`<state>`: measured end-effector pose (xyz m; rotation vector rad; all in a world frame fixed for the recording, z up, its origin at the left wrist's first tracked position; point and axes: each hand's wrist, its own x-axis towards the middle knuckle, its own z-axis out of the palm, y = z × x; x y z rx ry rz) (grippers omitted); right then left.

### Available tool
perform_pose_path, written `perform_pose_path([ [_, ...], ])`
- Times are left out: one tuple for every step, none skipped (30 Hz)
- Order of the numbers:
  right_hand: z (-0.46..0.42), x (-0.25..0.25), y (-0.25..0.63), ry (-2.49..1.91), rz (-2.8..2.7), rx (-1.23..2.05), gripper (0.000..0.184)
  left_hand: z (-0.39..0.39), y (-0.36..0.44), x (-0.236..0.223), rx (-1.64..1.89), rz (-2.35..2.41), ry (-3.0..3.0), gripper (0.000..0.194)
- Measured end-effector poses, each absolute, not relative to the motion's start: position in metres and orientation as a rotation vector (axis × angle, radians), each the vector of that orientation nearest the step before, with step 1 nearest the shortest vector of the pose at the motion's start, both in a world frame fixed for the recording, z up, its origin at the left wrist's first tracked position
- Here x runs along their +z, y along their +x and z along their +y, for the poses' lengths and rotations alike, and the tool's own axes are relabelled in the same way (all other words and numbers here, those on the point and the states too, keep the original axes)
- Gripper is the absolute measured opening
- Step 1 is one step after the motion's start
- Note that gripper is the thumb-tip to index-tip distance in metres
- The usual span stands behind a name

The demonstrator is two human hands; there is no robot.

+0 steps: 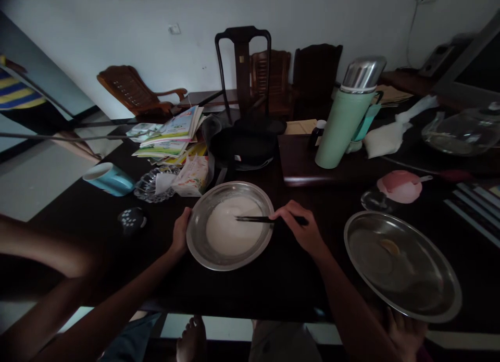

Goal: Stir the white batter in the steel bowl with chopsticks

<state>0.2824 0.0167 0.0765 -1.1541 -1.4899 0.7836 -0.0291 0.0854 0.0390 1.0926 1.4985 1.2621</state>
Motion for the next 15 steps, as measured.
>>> perform_pose_path([
  [0.0162, 0.0765, 0.2829, -1.164, -1.445, 0.789, 0.035, 0.0851, -0.0285, 0.0398, 1.263, 1.499, 1.084, 0.059],
  [0.0158, 0.0764, 0.2829, -1.163, -1.428, 0.815, 0.038, 0.0848, -0.0278, 0.0408, 1.266, 1.5, 1.078, 0.059],
  [0.0155, 0.0762, 0.2825, -1.148, -1.443, 0.853, 0.039, 0.0844, -0.0271, 0.0419, 1.266, 1.501, 1.078, 0.06],
  [0.0155, 0.076, 0.2818, -1.128, -1.488, 0.892, 0.038, 0.0841, -0.0264, 0.0431, 1.266, 1.503, 1.083, 0.06],
  [0.0157, 0.0757, 0.2811, -1.111, -1.542, 0.916, 0.036, 0.0838, -0.0258, 0.0442, 1.262, 1.505, 1.091, 0.06],
  [0.016, 0.0756, 0.2805, -1.101, -1.586, 0.917, 0.033, 0.0836, -0.0254, 0.0452, 1.255, 1.507, 1.101, 0.06],
  [0.0164, 0.0755, 0.2803, -1.104, -1.608, 0.895, 0.031, 0.0836, -0.0252, 0.0459, 1.248, 1.51, 1.11, 0.061],
  [0.0166, 0.0756, 0.2805, -1.119, -1.6, 0.859, 0.029, 0.0836, -0.0252, 0.0462, 1.245, 1.514, 1.114, 0.061],
  [0.0168, 0.0758, 0.2809, -1.14, -1.57, 0.822, 0.03, 0.0838, -0.0253, 0.0462, 1.244, 1.517, 1.112, 0.061],
  [0.0167, 0.0761, 0.2815, -1.159, -1.529, 0.794, 0.031, 0.0841, -0.0256, 0.0458, 1.245, 1.519, 1.107, 0.06],
  [0.0165, 0.0763, 0.282, -1.17, -1.493, 0.787, 0.034, 0.0844, -0.026, 0.0451, 1.247, 1.52, 1.102, 0.059],
  [0.0162, 0.0765, 0.2822, -1.168, -1.477, 0.801, 0.036, 0.0848, -0.0265, 0.0442, 1.251, 1.521, 1.1, 0.058],
  [0.016, 0.0765, 0.282, -1.157, -1.485, 0.832, 0.037, 0.0851, -0.0272, 0.043, 1.254, 1.52, 1.101, 0.058],
  [0.0159, 0.0763, 0.2815, -1.138, -1.515, 0.867, 0.037, 0.0854, -0.0278, 0.0417, 1.259, 1.517, 1.107, 0.057],
  [0.0159, 0.0759, 0.2809, -1.118, -1.555, 0.889, 0.035, 0.0857, -0.0284, 0.0405, 1.265, 1.512, 1.116, 0.056],
])
